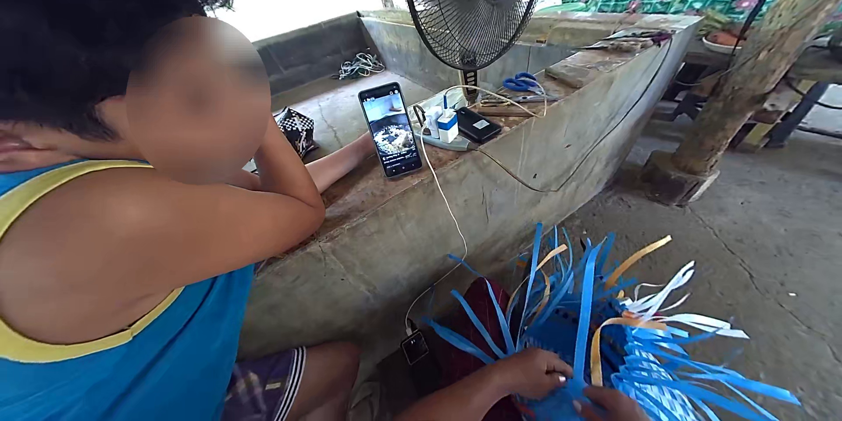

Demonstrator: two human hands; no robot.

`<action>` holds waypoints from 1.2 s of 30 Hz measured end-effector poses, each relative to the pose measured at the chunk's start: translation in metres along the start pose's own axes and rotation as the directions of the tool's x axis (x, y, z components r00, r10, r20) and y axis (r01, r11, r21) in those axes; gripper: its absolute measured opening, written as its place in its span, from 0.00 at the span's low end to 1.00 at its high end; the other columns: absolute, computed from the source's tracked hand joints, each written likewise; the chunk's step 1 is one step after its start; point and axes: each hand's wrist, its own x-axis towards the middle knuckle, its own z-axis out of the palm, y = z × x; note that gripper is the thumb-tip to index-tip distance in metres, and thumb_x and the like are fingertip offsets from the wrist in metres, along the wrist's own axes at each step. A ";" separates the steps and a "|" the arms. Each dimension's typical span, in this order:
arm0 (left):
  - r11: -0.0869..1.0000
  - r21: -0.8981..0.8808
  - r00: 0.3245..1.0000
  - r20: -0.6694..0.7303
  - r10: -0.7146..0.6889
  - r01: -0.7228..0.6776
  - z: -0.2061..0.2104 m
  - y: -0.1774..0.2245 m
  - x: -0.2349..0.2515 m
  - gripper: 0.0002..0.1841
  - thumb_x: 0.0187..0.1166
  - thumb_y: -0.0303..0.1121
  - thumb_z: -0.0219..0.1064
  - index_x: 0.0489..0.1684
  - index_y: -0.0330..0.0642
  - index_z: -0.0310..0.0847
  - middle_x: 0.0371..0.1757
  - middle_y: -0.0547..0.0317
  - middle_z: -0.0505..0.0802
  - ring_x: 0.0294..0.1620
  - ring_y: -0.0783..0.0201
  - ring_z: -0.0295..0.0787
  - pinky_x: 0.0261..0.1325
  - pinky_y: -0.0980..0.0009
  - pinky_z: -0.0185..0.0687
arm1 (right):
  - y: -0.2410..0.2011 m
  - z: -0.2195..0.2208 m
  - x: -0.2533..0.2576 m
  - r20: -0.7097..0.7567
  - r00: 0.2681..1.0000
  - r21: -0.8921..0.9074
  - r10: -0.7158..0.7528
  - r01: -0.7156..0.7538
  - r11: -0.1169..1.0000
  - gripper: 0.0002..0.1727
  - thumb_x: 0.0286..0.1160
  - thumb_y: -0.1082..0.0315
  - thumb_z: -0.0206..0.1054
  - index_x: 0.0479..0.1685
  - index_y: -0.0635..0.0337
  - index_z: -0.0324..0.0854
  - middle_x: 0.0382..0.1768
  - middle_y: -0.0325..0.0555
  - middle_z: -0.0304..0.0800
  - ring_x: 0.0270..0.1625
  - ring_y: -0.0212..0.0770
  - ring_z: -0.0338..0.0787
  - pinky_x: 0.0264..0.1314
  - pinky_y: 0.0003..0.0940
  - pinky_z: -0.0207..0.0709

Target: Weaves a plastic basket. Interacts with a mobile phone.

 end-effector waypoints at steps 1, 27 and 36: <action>0.999 0.031 1.000 0.009 0.028 -0.029 0.002 0.002 0.000 0.18 0.87 0.20 0.52 0.68 0.21 0.80 0.66 0.27 0.86 0.71 0.38 0.82 0.79 0.49 0.70 | -0.006 -0.008 -0.001 -0.061 0.998 -0.025 -0.014 0.013 1.000 0.20 0.86 0.62 0.63 0.52 0.76 0.86 0.43 0.68 0.93 0.48 0.64 0.93 0.59 0.65 0.81; 0.895 0.366 0.937 -0.134 0.322 -0.255 0.024 -0.004 0.013 0.11 0.82 0.27 0.65 0.43 0.24 0.88 0.47 0.32 0.89 0.55 0.38 0.88 0.64 0.47 0.82 | 0.038 0.007 0.005 -0.524 0.803 0.020 -0.284 0.345 0.938 0.14 0.69 0.72 0.75 0.40 0.80 0.88 0.42 0.71 0.90 0.45 0.60 0.91 0.55 0.53 0.85; 0.980 -0.156 0.992 0.024 -0.122 0.124 0.014 -0.003 0.014 0.19 0.90 0.39 0.58 0.45 0.26 0.84 0.36 0.49 0.87 0.37 0.64 0.80 0.50 0.61 0.77 | 0.066 0.036 -0.002 -0.496 0.617 -0.322 -0.611 0.522 0.789 0.11 0.75 0.79 0.64 0.46 0.68 0.93 0.43 0.66 0.91 0.49 0.66 0.90 0.57 0.55 0.83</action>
